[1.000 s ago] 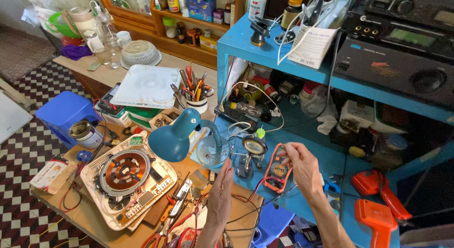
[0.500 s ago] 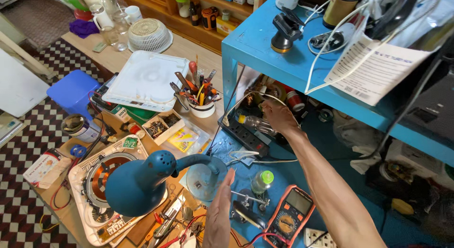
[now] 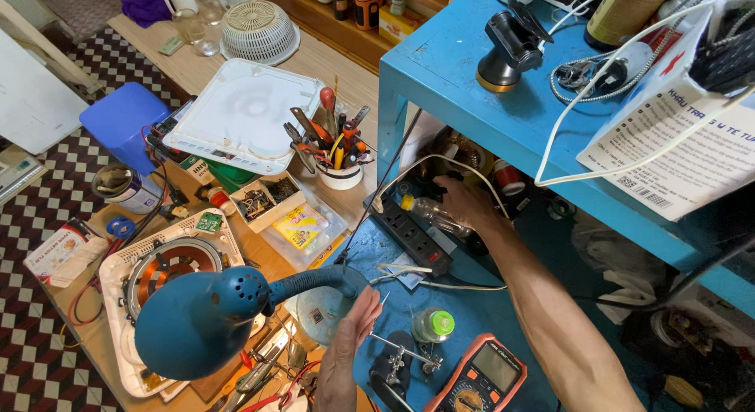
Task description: The person works on a disassembled appliance containing a copper coil, using pliers and scissors to strip and cut wires, then applies green tape to a wire bundle. The person also plugs a power cord into a wall socket and handles a roll of tape.
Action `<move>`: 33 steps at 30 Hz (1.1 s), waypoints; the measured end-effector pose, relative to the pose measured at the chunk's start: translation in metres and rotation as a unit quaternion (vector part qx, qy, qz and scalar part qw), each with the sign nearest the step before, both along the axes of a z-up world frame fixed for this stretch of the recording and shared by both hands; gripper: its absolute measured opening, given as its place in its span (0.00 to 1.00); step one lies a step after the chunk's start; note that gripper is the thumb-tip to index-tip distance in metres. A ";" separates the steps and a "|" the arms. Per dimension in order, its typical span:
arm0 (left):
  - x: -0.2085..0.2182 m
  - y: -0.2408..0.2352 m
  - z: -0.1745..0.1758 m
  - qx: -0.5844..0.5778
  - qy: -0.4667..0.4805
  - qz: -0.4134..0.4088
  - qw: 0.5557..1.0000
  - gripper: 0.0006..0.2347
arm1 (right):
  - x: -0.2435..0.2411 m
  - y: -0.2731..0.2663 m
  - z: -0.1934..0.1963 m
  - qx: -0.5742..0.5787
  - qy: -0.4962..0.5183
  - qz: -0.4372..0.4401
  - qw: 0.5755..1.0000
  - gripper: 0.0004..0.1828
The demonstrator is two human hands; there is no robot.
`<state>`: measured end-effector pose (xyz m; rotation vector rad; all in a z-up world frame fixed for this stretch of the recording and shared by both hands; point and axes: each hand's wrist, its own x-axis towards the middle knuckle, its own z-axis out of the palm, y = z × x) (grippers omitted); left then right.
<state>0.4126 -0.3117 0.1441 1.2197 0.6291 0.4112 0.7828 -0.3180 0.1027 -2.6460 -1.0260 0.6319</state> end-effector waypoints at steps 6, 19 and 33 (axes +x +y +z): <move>0.010 0.008 0.021 -0.011 0.048 -0.027 0.998 0.36 | -0.007 -0.017 -0.010 0.020 -0.037 -0.004 0.999 0.24; 0.018 0.010 0.008 -0.041 0.009 -0.012 0.999 0.37 | 0.010 0.024 -0.034 0.046 -0.143 0.048 0.987 0.17; -0.011 0.005 -0.018 -0.088 0.040 0.042 0.994 0.38 | 0.033 0.063 -0.075 -0.042 -0.289 0.079 0.953 0.17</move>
